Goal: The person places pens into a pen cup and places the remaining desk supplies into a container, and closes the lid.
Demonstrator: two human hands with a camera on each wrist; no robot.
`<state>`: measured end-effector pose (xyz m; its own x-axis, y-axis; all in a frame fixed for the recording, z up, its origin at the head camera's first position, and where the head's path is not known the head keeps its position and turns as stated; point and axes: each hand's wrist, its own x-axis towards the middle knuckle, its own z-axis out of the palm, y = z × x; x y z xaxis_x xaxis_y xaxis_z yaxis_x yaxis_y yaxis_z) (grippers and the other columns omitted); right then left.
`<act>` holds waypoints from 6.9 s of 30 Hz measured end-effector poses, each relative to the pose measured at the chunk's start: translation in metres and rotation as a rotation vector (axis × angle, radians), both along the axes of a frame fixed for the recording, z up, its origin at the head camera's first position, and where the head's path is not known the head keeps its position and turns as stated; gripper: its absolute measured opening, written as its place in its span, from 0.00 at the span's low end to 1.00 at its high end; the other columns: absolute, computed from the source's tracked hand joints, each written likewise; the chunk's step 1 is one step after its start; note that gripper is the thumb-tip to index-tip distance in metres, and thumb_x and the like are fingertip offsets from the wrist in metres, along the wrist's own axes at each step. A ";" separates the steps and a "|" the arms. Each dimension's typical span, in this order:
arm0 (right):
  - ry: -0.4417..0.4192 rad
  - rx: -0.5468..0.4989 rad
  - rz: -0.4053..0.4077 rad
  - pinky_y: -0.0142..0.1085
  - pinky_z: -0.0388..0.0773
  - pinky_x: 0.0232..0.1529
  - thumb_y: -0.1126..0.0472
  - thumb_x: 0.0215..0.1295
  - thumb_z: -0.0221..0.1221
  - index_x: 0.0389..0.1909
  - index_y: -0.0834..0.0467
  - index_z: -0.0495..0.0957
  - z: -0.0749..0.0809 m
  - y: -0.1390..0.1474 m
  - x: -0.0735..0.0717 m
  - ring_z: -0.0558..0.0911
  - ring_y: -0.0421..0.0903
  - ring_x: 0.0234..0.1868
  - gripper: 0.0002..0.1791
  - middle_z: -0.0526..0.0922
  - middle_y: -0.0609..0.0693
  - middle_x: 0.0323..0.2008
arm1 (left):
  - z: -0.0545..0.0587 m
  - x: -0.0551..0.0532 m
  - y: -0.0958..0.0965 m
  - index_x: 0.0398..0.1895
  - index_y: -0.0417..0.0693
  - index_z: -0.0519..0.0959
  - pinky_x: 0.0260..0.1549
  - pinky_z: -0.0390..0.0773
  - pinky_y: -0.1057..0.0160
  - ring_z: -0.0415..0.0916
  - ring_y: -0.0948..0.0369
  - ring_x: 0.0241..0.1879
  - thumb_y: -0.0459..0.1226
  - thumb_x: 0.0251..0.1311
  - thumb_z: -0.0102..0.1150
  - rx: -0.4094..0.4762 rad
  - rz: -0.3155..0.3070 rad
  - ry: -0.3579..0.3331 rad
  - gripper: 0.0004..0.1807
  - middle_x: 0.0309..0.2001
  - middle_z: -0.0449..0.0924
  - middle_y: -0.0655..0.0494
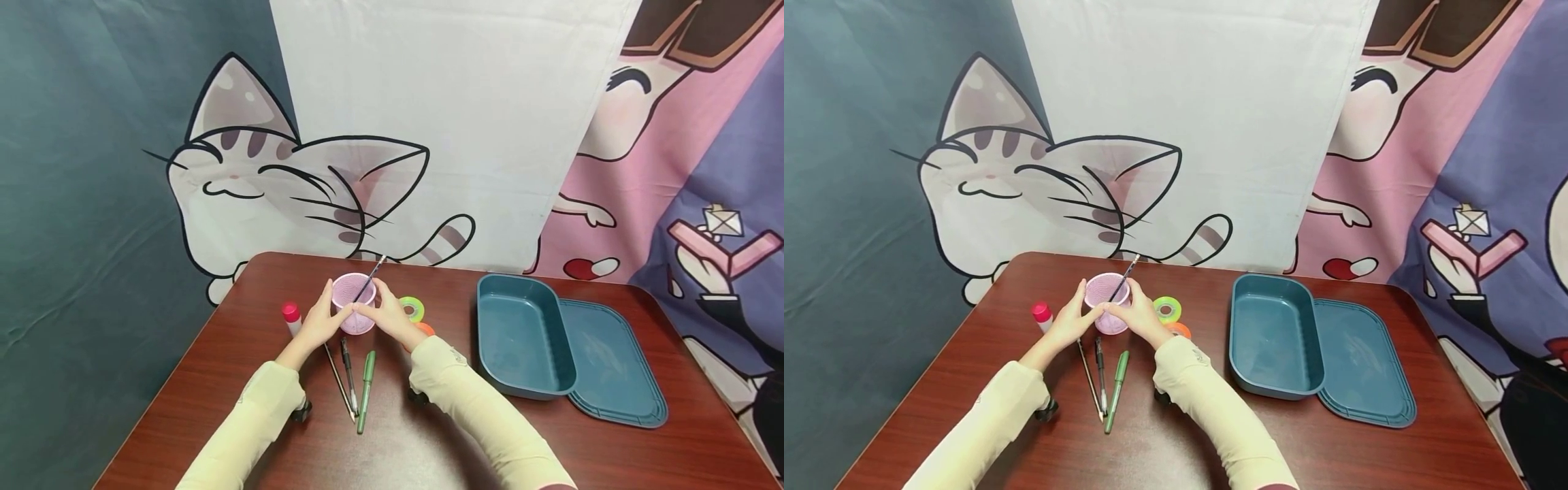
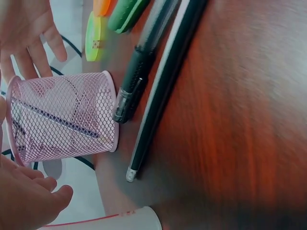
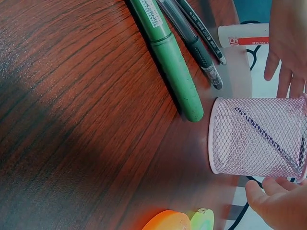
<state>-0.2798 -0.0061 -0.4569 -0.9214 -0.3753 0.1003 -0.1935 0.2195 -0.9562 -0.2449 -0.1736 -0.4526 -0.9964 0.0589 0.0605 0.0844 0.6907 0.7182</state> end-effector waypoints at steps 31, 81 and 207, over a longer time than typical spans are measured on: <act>0.069 0.117 -0.061 0.44 0.66 0.56 0.53 0.47 0.65 0.63 0.56 0.55 -0.004 -0.007 -0.001 0.71 0.49 0.55 0.43 0.73 0.54 0.53 | -0.040 0.057 -0.015 0.40 0.39 0.74 0.23 0.71 0.53 0.74 0.58 0.23 0.42 0.49 0.59 -0.144 0.190 0.230 0.18 0.19 0.75 0.60; 0.095 0.123 -0.042 0.45 0.68 0.52 0.53 0.47 0.64 0.60 0.57 0.57 -0.006 -0.006 -0.002 0.73 0.52 0.52 0.39 0.75 0.56 0.49 | 0.003 0.047 -0.002 0.31 0.40 0.76 0.26 0.73 0.54 0.76 0.57 0.23 0.38 0.39 0.57 -0.290 0.235 0.076 0.14 0.17 0.77 0.56; 0.071 0.184 -0.053 0.44 0.69 0.50 0.51 0.47 0.64 0.58 0.54 0.57 -0.004 -0.005 -0.002 0.74 0.51 0.49 0.39 0.75 0.59 0.50 | -0.014 0.048 0.001 0.40 0.35 0.73 0.14 0.74 0.70 0.74 0.56 0.16 0.29 0.48 0.58 0.265 0.054 -0.009 0.14 0.21 0.76 0.50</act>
<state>-0.2817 -0.0111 -0.4610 -0.9337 -0.3440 0.0997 -0.2420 0.4007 -0.8837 -0.1965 -0.1728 -0.4662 -0.9983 -0.0109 0.0578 0.0454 0.4819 0.8750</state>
